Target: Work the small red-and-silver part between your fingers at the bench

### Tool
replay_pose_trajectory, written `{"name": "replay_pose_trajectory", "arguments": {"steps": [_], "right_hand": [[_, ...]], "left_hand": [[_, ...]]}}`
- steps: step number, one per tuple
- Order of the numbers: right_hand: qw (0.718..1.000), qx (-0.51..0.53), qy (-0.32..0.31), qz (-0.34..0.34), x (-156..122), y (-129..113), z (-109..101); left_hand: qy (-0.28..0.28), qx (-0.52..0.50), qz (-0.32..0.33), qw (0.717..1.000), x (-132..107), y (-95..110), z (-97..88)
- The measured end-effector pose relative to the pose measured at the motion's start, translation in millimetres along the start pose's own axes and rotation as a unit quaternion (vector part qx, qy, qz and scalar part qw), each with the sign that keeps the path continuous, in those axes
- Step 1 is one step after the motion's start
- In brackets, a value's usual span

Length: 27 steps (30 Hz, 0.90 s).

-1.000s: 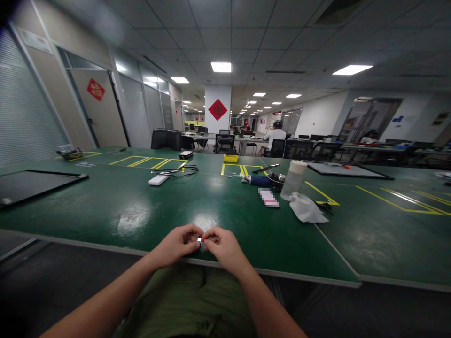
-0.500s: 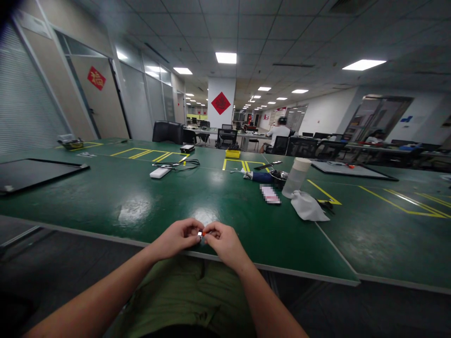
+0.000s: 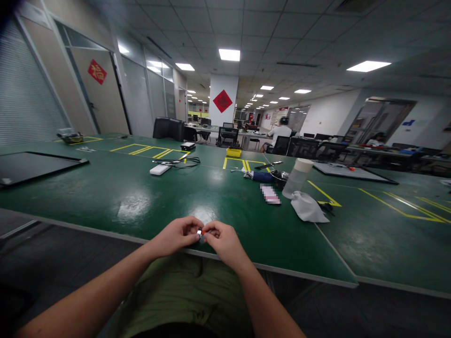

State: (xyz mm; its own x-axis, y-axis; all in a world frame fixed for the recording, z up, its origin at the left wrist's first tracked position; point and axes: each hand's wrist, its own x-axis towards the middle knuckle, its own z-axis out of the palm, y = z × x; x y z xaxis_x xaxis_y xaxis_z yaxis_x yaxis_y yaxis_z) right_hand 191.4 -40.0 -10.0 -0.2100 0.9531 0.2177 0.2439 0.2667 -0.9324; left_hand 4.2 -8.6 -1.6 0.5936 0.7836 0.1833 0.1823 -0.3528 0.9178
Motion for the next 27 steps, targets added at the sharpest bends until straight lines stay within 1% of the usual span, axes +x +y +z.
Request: {"name": "replay_pose_trajectory", "arguments": {"steps": [17, 27], "right_hand": [[1.0, -0.014, -0.001, -0.008, -0.6, -1.1, -0.4], [1.0, -0.017, -0.001, -0.007, 0.6, 4.1, -0.2]], "left_hand": [[-0.003, 0.0, -0.002, 1.0, -0.3, 2.3, 0.0], [-0.004, 0.0, 0.001, 1.0, 0.1, 2.0, 0.7]]}}
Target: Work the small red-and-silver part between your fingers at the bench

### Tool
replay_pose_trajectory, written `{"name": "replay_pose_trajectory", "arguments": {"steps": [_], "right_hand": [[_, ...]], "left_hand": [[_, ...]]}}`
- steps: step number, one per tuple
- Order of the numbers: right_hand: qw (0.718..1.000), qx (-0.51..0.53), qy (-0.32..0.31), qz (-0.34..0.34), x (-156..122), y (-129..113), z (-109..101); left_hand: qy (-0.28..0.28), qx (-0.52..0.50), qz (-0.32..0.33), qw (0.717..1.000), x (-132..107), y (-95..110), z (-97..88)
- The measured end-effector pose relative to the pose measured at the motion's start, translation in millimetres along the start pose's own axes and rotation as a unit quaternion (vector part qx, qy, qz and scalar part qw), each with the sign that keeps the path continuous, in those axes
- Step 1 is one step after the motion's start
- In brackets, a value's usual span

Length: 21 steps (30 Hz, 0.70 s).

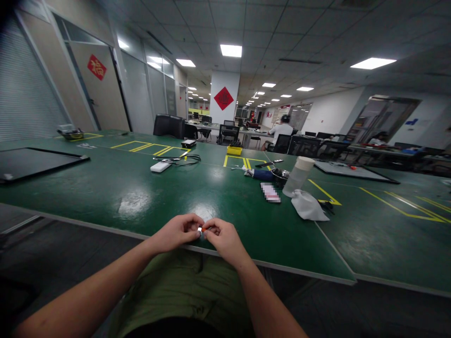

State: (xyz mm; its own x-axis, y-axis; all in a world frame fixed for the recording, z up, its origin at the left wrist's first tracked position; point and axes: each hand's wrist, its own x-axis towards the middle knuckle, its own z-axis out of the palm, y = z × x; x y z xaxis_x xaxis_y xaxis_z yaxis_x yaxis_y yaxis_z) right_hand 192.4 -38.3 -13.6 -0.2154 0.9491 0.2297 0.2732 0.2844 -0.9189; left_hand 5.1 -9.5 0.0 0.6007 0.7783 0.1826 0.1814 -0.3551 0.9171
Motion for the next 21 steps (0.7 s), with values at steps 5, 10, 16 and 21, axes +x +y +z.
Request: {"name": "replay_pose_trajectory", "arguments": {"steps": [5, 10, 16, 21], "right_hand": [[1.0, -0.005, 0.005, -0.001, -0.2, -0.1, 0.1], [1.0, -0.009, 0.006, -0.001, -1.0, -2.4, 0.3], [1.0, -0.015, 0.01, -0.001, -1.4, -2.6, 0.8], [1.0, -0.018, 0.01, -0.001, -1.1, -2.8, 0.3]], "left_hand": [[-0.002, -0.002, 0.001, 1.0, 0.0, -1.3, -0.4], [-0.002, 0.006, 0.003, 1.0, -0.2, -0.9, -0.2], [-0.001, 0.01, 0.009, 1.0, -0.2, -0.4, -0.1], [-0.006, 0.002, 0.004, 1.0, 0.2, -0.5, 0.1]]}}
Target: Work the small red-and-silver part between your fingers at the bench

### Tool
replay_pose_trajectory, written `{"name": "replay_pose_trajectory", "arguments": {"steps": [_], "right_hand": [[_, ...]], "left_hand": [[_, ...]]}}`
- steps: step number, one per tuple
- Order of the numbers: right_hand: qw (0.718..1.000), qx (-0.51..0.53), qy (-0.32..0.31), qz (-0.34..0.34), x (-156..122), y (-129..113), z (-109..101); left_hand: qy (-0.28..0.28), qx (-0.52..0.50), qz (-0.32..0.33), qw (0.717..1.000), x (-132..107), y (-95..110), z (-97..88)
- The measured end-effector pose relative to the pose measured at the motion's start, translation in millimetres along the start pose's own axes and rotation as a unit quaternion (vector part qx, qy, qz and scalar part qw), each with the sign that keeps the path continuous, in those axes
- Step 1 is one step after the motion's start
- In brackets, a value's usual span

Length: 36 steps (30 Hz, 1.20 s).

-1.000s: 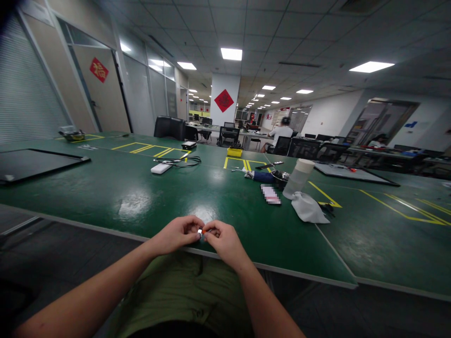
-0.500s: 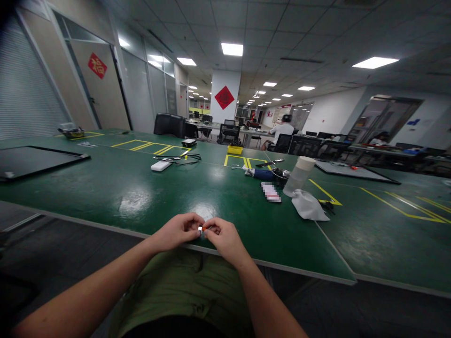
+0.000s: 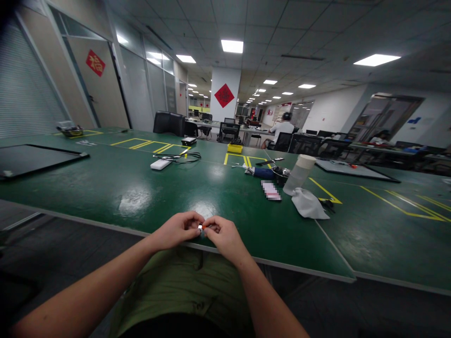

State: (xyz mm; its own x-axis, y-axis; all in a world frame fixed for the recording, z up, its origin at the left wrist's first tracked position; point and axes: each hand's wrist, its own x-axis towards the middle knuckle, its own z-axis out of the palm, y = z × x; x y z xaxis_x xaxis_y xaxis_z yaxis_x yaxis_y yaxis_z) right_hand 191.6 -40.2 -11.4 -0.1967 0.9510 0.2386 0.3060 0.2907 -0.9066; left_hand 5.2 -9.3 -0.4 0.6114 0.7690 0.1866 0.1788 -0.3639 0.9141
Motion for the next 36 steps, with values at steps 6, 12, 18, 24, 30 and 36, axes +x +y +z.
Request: {"name": "replay_pose_trajectory", "arguments": {"steps": [6, 12, 18, 24, 30, 36], "right_hand": [[1.0, 0.012, -0.002, 0.005, 0.3, -2.5, -0.2], [0.996, 0.087, 0.011, 0.017, 0.7, -1.2, -0.1], [0.996, 0.086, 0.022, 0.021, 0.9, -3.3, 0.2], [0.997, 0.071, 0.018, 0.026, -0.1, -9.1, -0.3], [0.997, 0.07, 0.018, 0.022, 0.8, -6.8, -0.1], [0.997, 0.074, 0.018, 0.014, 2.3, -0.7, 0.6]], "left_hand": [[0.003, 0.009, 0.007, 1.0, 0.5, -2.8, -0.1], [0.018, -0.005, 0.004, 1.0, 1.9, -3.4, -1.2], [0.023, -0.004, 0.001, 1.0, 2.2, -4.7, -2.0], [0.03, -0.008, -0.003, 1.0, 1.3, -3.8, -2.1], [0.047, -0.015, -0.001, 0.999, 1.2, -3.4, -3.8], [0.04, -0.051, 0.0, 0.998, 2.1, -4.8, -3.7]]}}
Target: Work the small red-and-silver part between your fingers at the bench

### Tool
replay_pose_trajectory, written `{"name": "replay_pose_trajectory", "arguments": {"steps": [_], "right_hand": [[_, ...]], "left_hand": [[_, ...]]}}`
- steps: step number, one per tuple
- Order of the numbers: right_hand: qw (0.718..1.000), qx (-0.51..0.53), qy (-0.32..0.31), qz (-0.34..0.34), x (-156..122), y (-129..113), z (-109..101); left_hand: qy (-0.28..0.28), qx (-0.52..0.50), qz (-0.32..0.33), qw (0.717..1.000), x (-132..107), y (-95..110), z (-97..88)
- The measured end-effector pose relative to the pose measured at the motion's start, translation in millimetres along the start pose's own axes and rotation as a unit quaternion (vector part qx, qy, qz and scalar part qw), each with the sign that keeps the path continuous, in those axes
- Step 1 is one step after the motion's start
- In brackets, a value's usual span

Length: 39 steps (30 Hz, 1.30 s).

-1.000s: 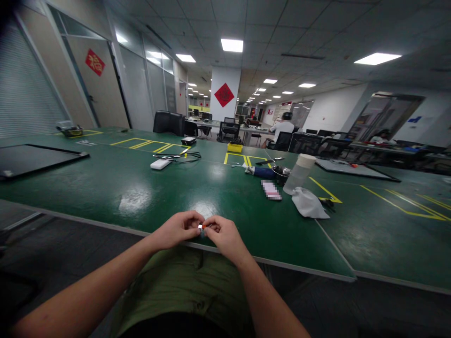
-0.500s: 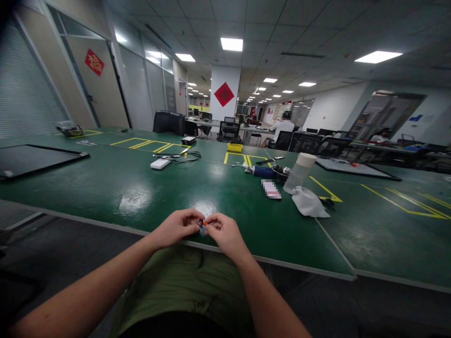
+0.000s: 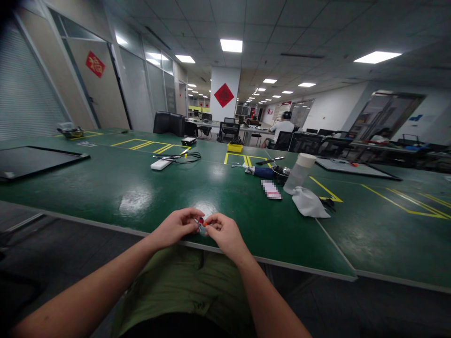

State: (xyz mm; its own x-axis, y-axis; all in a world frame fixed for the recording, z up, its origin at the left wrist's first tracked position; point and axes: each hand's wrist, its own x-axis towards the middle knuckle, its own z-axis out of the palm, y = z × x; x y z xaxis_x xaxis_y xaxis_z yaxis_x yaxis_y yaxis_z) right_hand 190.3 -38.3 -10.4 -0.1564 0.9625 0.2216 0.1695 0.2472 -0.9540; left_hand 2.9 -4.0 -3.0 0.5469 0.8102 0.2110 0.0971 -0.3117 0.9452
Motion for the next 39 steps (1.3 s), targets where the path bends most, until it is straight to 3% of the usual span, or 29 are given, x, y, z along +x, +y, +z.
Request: {"name": "replay_pose_trajectory", "arguments": {"steps": [28, 39], "right_hand": [[0.999, -0.047, 0.0, -0.013, -0.3, 0.9, -1.6], [0.999, -0.033, 0.001, 0.001, 0.5, 3.3, 0.1]], "left_hand": [[-0.046, -0.021, -0.011, 0.999, -2.5, 3.4, 2.5], [-0.025, -0.003, 0.007, 1.0, -3.4, 6.2, 3.6]]}}
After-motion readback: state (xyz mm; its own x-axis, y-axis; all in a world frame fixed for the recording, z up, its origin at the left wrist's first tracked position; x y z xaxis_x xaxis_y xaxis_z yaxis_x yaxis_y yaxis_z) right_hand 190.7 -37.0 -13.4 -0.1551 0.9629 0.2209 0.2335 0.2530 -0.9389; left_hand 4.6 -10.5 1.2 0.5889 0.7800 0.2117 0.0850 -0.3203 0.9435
